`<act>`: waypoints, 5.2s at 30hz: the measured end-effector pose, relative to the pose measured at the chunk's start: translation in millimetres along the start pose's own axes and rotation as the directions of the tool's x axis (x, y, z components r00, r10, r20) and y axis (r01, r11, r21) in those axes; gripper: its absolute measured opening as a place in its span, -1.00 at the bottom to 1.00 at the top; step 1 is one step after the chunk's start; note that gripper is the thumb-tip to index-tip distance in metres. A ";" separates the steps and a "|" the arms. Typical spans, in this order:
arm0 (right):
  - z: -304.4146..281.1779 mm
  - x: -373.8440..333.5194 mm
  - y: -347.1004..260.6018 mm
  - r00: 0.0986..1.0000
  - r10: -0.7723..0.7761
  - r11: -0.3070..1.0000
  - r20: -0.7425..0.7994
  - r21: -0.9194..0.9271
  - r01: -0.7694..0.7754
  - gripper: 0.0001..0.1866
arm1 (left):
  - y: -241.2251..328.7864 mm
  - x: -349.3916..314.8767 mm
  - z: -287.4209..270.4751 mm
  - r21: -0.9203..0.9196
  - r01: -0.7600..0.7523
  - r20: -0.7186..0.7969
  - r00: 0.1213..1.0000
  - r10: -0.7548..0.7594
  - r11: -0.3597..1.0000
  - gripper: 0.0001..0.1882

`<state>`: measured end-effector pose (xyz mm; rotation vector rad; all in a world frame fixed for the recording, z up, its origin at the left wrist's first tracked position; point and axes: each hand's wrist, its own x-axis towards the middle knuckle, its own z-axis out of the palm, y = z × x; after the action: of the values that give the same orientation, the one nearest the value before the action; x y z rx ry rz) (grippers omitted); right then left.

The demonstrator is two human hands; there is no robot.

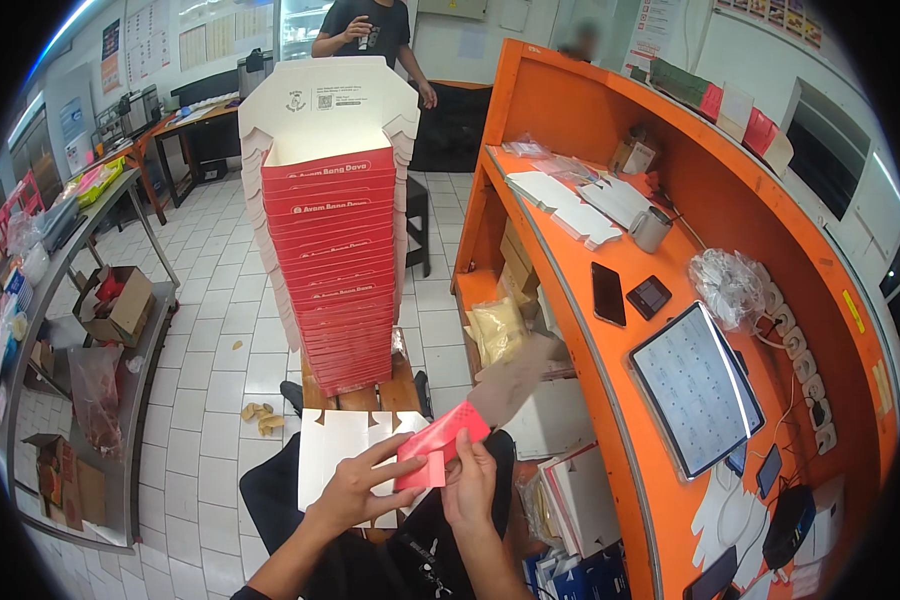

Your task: Assembling and stacking cardboard food boxes in a commercial kitchen prep area.

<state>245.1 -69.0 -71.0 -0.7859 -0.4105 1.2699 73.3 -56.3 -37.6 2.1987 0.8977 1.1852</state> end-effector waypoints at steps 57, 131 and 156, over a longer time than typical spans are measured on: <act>-81.7 94.8 13.3 0.906 0.012 0.967 0.424 -0.236 0.098 -0.56 | -44.4 -11.0 11.5 -0.302 0.173 -0.509 0.802 -0.312 0.937 -0.45; 12.2 42.7 23.6 0.986 -0.169 0.973 -0.007 -0.161 0.166 -0.67 | 29.6 -59.1 38.7 -0.958 0.155 0.024 0.881 -0.472 0.242 -0.69; 38.4 22.9 3.4 0.975 0.160 0.971 0.157 -0.202 -0.127 -0.56 | -22.4 7.3 -22.6 0.255 0.131 -0.103 0.989 -0.108 0.958 -0.65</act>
<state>223.2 -35.6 -50.6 -0.8830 -0.6313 1.4554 49.8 -33.6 -37.3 2.2697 1.2692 1.1698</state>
